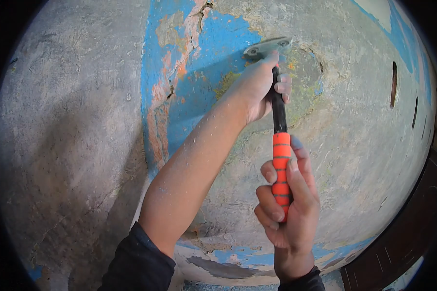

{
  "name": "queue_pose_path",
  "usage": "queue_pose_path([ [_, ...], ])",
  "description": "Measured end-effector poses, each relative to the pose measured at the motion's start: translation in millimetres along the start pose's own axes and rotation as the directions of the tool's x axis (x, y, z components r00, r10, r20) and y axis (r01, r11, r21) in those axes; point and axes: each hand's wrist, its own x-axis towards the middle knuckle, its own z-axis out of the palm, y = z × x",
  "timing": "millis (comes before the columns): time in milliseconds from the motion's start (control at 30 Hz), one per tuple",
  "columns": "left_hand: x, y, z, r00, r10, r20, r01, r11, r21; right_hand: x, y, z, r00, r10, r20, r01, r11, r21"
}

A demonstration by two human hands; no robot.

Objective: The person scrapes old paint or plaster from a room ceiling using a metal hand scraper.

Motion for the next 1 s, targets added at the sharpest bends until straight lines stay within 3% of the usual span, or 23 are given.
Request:
queue_pose_path([
  [267,-5.8,-3.5,6.8,0.999,-0.006,-0.046,0.003,0.998,-0.067,-6.0,-15.1,0.5,0.999,0.031,0.029,-0.030,0.999,-0.012],
  [533,1.2,6.5,3.5,1.000,-0.009,-0.004,0.009,0.996,-0.090,-3.3,-19.1,19.5,0.998,0.026,-0.057,-0.031,0.996,-0.084],
  [633,-0.2,3.4,3.1,1.000,-0.017,0.026,0.019,0.995,-0.095,-14.1,-23.1,15.2,0.999,0.042,0.007,-0.041,0.998,-0.037],
  [833,19.0,20.9,2.1,0.996,0.006,0.091,0.005,0.993,-0.119,4.6,-22.6,28.7,1.000,-0.012,-0.025,0.009,0.994,-0.113],
  [867,16.5,18.9,5.6,0.999,0.013,0.030,-0.010,0.993,-0.120,4.1,-22.4,28.8,1.000,-0.017,-0.025,0.014,0.993,-0.117],
  [1000,-3.9,-0.6,3.8,0.998,-0.028,0.051,0.035,0.991,-0.132,-13.7,-21.8,20.8,0.999,0.027,-0.040,-0.031,0.994,-0.108],
])
